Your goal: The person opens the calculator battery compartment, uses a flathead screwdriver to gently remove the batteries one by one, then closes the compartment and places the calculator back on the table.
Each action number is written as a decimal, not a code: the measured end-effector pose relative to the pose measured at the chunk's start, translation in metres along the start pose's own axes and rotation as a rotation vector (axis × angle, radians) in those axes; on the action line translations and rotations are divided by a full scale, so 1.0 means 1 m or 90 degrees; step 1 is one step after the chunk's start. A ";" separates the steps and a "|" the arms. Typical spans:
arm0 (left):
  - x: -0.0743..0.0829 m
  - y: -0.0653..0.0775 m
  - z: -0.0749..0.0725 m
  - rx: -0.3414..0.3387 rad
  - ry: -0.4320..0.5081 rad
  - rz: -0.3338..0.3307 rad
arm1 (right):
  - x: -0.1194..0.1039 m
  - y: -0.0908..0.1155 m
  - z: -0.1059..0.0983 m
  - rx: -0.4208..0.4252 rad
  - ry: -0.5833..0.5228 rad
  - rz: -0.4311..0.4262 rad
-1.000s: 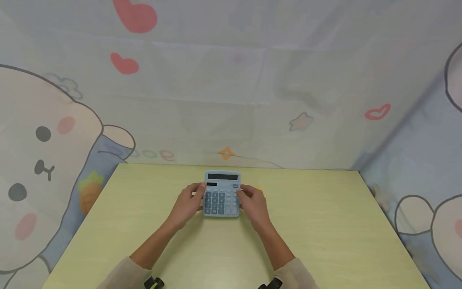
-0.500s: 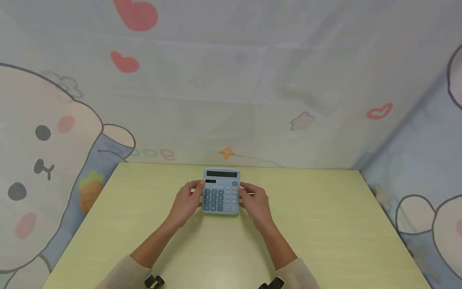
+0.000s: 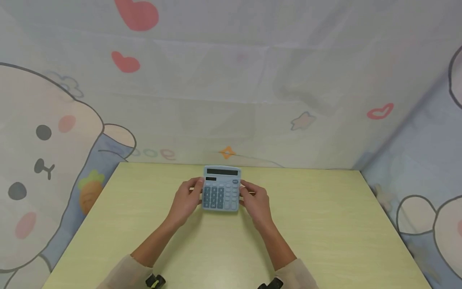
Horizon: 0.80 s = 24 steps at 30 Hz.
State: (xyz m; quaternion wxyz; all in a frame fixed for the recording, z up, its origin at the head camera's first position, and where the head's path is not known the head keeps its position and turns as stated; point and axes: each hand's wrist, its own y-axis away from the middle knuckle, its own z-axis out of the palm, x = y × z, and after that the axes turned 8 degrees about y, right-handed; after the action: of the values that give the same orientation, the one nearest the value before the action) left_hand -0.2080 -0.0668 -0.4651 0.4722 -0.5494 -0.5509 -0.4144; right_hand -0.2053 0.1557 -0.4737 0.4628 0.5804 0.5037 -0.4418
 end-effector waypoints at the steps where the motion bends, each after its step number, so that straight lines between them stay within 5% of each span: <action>1: 0.000 0.000 0.000 0.002 -0.002 0.000 | 0.000 0.000 0.000 0.001 0.000 0.000; 24: 0.000 -0.001 -0.001 0.012 0.010 0.020 | -0.010 0.003 -0.005 -0.013 0.106 -0.007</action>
State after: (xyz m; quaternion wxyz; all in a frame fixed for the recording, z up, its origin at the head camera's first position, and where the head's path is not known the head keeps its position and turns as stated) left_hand -0.2090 -0.0675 -0.4652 0.4883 -0.5504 -0.5419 -0.4061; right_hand -0.2029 0.1586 -0.4630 0.4225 0.6078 0.5481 -0.3895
